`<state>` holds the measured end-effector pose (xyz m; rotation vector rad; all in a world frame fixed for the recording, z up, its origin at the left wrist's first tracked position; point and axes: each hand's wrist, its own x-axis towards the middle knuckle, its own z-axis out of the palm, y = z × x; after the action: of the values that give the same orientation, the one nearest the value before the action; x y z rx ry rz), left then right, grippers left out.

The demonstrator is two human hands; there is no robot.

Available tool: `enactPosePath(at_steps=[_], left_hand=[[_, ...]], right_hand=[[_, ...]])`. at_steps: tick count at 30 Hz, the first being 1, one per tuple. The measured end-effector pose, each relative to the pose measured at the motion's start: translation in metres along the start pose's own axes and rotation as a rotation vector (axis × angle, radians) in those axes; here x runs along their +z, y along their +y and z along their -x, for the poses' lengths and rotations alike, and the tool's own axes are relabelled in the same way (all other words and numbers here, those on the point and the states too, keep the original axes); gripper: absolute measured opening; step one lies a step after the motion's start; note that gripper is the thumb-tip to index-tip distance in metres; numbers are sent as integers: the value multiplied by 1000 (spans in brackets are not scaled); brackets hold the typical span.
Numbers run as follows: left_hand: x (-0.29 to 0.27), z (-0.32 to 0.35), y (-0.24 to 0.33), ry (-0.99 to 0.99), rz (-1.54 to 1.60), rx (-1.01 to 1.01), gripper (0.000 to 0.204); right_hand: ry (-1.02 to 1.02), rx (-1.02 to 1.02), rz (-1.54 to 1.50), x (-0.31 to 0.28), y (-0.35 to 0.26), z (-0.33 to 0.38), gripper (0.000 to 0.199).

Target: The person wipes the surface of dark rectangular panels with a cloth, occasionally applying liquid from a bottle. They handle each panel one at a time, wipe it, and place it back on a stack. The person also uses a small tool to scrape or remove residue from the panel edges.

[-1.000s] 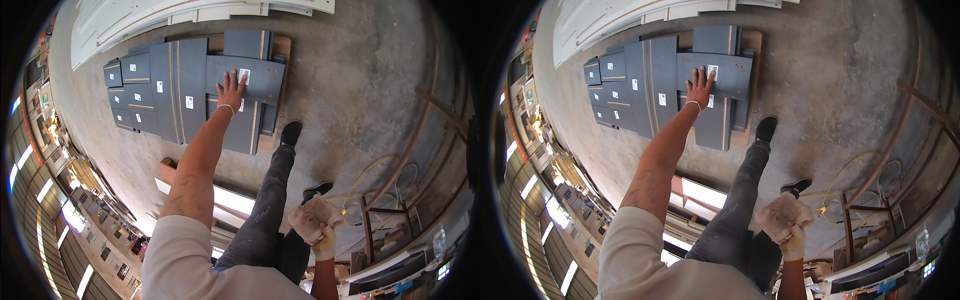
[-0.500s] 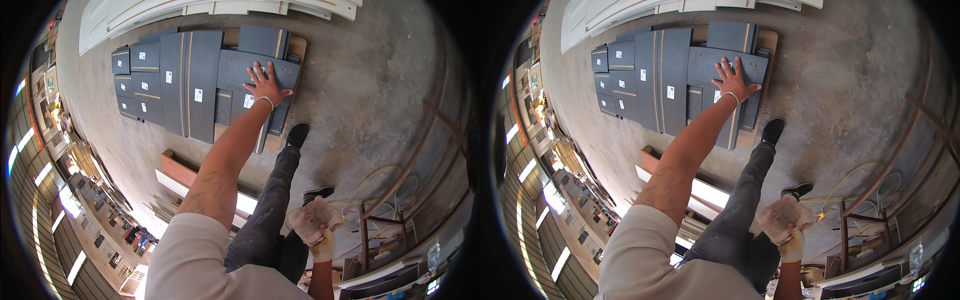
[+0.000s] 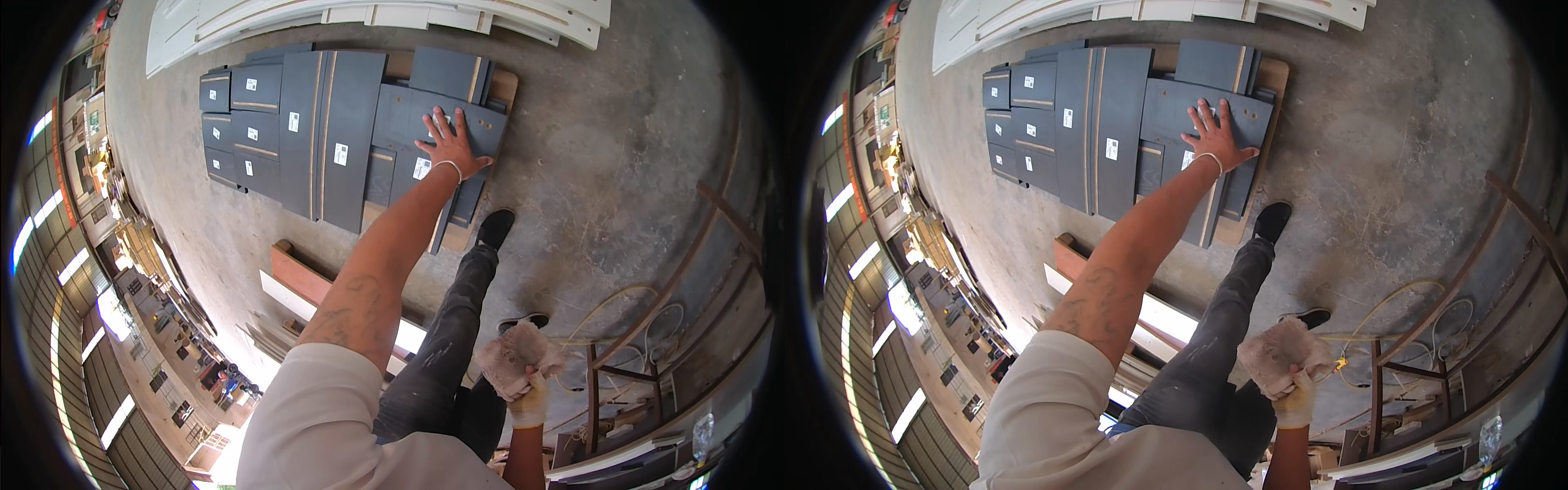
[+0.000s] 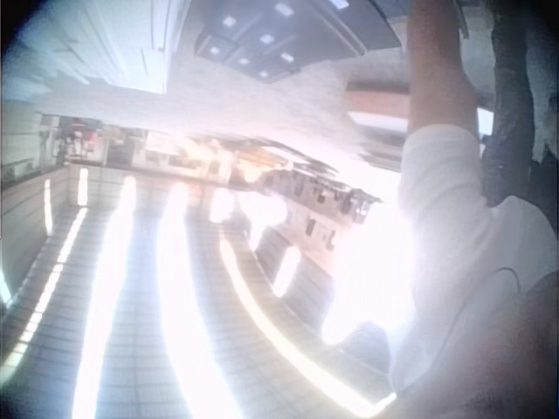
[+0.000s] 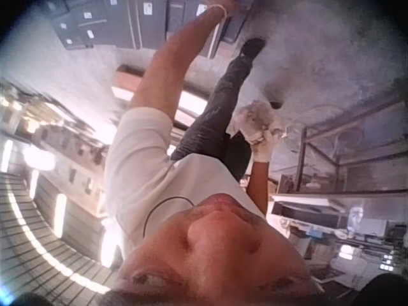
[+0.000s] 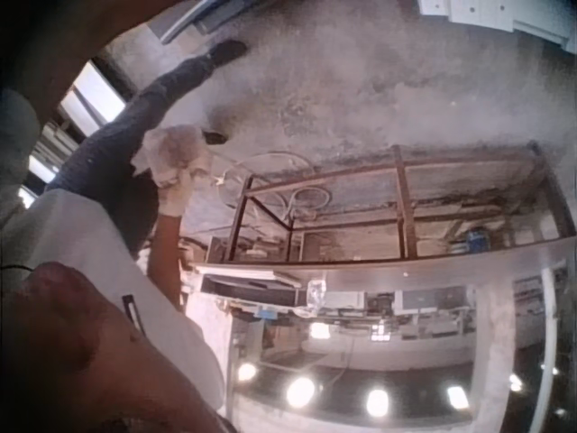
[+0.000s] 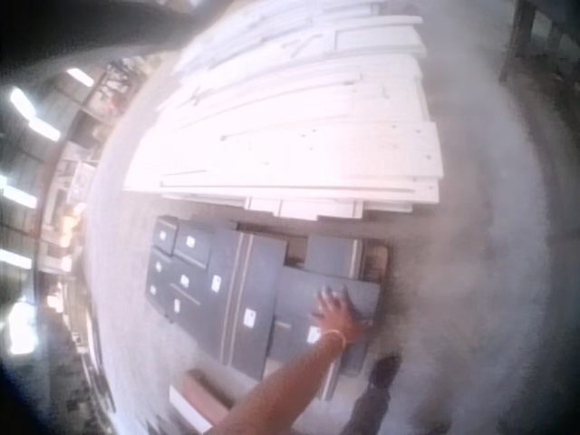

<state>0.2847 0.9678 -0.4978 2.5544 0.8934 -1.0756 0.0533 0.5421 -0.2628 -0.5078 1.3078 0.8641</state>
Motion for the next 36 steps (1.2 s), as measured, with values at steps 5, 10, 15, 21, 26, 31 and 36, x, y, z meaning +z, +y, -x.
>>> enactPosePath(at_steps=[5,10,15,21,26,31,36], left_hand=[[3,-2,-9,-1,50,33,142],[19,-5,-27,115,136,35,127],[54,43,-67,-149,66,-77,108],[84,86,-44,48,-337,188,94],[80,45,22,231,-476,393,68],[64,23,23,96,-436,294,47],[56,27,13,79,-340,348,45]], right_hand=[[-60,76,-44,-9,-7,0,45],[-130,56,-47,-25,-13,0,48],[-70,-125,-41,-35,-3,17,50],[-122,-178,-41,-101,3,38,53],[145,-145,-127,-169,8,39,60],[0,-95,-31,-173,6,21,58],[-134,-9,-83,-135,-2,-1,57]])
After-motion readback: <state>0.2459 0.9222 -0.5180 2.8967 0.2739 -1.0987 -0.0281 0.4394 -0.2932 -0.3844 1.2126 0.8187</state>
